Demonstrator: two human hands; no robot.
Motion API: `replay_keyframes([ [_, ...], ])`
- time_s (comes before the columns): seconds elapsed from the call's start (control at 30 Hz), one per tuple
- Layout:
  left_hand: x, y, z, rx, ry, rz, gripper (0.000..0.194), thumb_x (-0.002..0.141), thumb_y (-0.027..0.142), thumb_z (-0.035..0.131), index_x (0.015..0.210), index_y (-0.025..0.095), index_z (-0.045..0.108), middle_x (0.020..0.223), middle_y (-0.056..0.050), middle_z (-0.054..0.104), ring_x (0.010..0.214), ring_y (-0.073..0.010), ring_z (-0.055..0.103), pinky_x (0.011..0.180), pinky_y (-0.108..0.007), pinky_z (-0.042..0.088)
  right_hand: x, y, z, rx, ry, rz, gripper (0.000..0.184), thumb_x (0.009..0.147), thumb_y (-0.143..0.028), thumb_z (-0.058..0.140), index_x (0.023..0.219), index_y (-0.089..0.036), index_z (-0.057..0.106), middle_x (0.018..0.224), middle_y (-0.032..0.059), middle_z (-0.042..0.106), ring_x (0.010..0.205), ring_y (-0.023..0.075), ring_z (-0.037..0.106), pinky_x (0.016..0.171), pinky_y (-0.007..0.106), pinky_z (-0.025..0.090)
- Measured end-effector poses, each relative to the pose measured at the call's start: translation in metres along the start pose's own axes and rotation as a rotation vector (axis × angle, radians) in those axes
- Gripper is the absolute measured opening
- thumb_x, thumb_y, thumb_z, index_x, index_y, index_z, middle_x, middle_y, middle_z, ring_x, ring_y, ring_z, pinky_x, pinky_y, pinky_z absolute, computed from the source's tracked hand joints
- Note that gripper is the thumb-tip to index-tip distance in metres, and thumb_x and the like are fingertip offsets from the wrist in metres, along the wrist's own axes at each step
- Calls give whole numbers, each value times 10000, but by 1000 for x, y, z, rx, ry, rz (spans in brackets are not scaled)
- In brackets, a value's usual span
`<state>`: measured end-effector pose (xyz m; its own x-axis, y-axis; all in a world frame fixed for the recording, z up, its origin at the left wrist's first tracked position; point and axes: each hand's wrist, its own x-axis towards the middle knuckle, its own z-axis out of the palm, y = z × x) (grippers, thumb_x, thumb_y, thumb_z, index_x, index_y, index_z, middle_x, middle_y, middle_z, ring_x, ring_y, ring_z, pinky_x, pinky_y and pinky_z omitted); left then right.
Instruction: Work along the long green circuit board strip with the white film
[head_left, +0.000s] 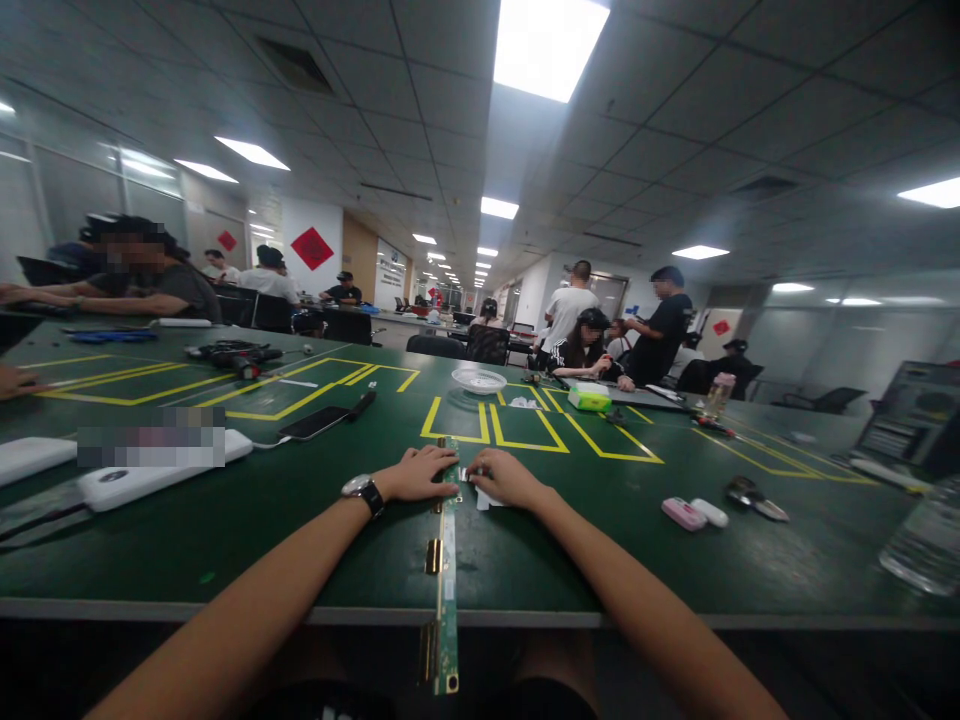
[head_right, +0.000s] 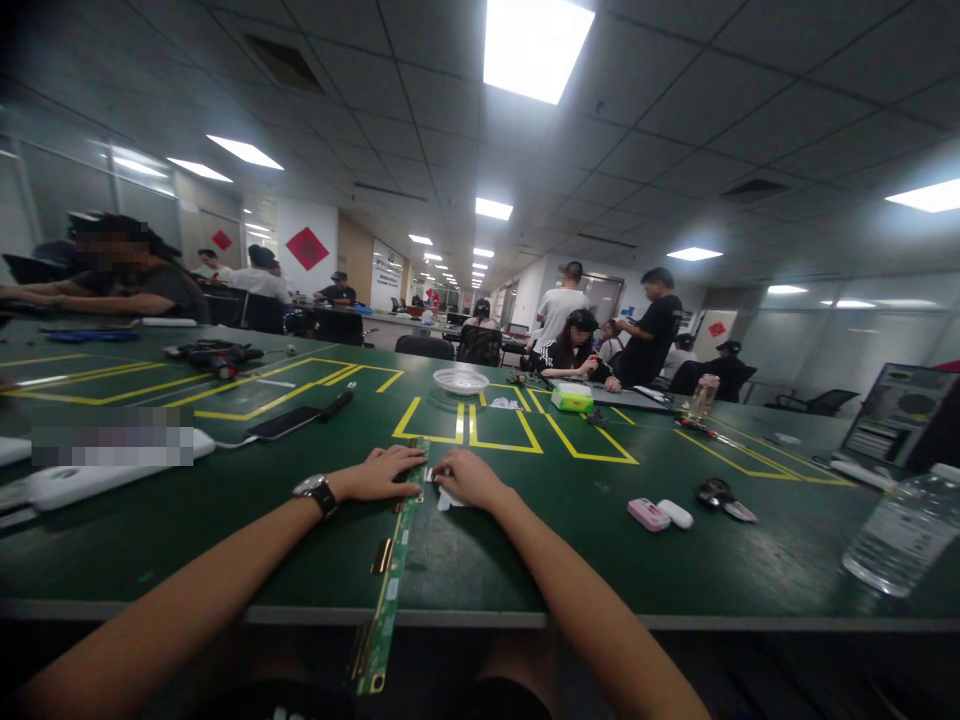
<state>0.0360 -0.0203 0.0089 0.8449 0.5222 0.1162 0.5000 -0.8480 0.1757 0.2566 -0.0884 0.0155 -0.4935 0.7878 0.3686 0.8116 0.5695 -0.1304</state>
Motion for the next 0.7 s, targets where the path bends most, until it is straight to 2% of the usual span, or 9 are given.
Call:
replay_keyframes([
  [0.37,1,1,0,-3,-26,0,674,878,667,366,1422,271,343,1489,-70,290,1325,-325,243,1001,-491,223,0,2,6,66,37,-29,192,836,-200,562,945,-186,719,939,70,661,860,160,589,821,263,424],
  [0.7,5,-3,4,12,-43,4,666,882,669,347,1423,280,339,1498,-61,272,1328,-330,235,996,-511,219,4,11,14,213,71,-61,202,822,-146,574,956,-184,721,965,66,675,881,146,607,823,249,437],
])
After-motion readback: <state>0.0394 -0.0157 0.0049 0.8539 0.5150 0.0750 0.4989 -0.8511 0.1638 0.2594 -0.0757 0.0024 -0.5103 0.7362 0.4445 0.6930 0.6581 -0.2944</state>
